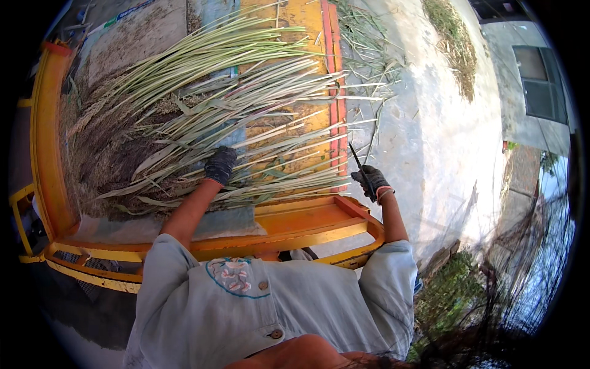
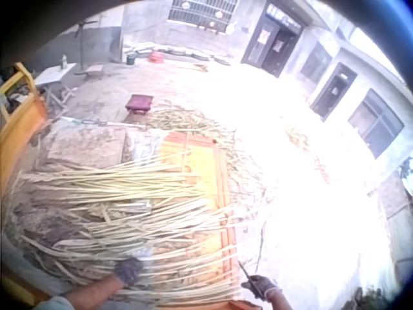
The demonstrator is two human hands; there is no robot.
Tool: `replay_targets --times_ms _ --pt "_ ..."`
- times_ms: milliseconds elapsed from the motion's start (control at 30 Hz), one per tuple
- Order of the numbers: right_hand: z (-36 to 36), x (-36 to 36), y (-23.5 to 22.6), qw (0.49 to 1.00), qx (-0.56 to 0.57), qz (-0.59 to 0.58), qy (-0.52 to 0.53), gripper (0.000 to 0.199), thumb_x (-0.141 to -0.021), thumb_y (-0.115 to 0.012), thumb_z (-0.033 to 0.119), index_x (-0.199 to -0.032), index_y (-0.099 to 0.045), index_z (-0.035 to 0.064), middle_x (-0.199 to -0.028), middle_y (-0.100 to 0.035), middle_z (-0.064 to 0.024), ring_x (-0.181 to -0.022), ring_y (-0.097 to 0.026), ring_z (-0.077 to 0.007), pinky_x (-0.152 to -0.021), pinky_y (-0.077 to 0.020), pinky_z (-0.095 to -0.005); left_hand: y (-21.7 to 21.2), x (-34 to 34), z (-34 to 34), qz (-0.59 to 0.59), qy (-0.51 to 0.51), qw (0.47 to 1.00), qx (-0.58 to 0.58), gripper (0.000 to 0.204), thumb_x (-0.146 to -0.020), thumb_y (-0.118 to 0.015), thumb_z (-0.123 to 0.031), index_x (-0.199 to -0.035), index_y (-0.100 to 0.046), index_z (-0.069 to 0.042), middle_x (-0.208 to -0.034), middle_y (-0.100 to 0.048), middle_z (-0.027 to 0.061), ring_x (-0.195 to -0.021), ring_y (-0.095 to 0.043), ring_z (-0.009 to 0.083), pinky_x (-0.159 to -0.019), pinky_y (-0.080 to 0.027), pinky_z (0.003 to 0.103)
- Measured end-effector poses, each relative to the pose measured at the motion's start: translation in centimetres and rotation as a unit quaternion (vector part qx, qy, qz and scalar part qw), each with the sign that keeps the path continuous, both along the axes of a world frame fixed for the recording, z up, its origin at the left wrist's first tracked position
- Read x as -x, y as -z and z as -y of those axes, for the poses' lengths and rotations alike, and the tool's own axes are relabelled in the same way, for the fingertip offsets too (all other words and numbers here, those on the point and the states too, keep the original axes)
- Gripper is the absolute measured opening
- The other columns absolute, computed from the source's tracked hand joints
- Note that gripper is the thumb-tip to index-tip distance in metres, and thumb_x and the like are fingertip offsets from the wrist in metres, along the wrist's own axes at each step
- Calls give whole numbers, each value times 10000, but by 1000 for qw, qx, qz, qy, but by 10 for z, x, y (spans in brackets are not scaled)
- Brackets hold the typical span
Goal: The person arranges long stalks of dried plants on the bed of a yellow three-wheeled vehicle. They use a pair of scissors to trim the ends of the stalks, cutting off the tips and dropping them onto the ground. The person continues to handle and cut the plant material throughout the clip.
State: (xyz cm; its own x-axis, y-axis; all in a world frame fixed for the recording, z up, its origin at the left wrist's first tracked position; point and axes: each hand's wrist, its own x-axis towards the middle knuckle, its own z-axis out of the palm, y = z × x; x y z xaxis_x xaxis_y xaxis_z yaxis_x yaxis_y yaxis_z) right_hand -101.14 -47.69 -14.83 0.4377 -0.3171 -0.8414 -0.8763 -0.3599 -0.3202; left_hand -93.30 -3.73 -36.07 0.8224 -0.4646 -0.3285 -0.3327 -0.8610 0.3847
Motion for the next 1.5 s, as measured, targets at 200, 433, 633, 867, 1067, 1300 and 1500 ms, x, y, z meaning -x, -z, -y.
replay_targets --times_ms 200,433,633,867,1067,1300,1500 --pt "2 0 2 996 24 -19 -81 519 -757 -633 421 -1072 -539 20 -723 -557 -66 -478 -516 -148 -389 -425 -266 -22 -8 28 2 -149 985 -87 163 -835 -505 -171 -951 -581 -87 -900 -566 148 -814 -566 332 -705 -471 430" --pt "-2 1 4 999 22 9 -43 375 -732 -684 368 -958 -551 101 -570 -452 0 -442 -435 -109 -380 -377 -259 -50 -18 33 47 -156 978 -130 161 -819 -504 -168 -943 -594 -118 -913 -560 121 -843 -564 322 -715 -471 454" --pt "-17 -7 0 991 13 78 -111 527 -721 -695 411 -1056 -516 46 -642 -514 -34 -464 -456 -112 -401 -397 -261 -56 -16 19 79 -46 982 -167 182 -767 -547 -183 -933 -598 -130 -938 -576 97 -912 -540 285 -748 -451 443" --pt "-70 -14 28 844 77 186 -497 561 -727 -674 451 -1027 -510 6 -939 -574 -189 -864 -572 -323 -737 -456 -366 -52 -7 -1 141 -37 987 -64 191 -803 -529 -204 -958 -580 -105 -897 -594 105 -875 -569 289 -748 -448 449" --pt "-132 -42 17 823 84 90 -554 457 -858 -491 429 -1178 -501 103 -946 -575 -207 -891 -557 -353 -767 -459 -392 -93 -9 3 71 -23 993 -89 222 -826 -534 -271 -958 -580 -99 -907 -596 101 -854 -576 277 -716 -462 436" --pt "-131 -39 33 900 52 58 -428 557 -835 -518 453 -1185 -457 25 -1041 -546 -239 -883 -573 -341 -734 -461 -392 -96 -4 3 43 -6 996 -84 220 -827 -521 -265 -960 -585 -101 -896 -593 108 -822 -580 277 -701 -468 427" --pt "-139 -41 105 832 57 130 -536 510 -872 -506 205 -1345 -318 201 -1040 -530 -217 -895 -515 -364 -776 -425 -391 -77 5 -2 87 34 994 -49 221 -804 -515 -196 -993 -574 -99 -922 -594 109 -831 -582 277 -705 -470 429"
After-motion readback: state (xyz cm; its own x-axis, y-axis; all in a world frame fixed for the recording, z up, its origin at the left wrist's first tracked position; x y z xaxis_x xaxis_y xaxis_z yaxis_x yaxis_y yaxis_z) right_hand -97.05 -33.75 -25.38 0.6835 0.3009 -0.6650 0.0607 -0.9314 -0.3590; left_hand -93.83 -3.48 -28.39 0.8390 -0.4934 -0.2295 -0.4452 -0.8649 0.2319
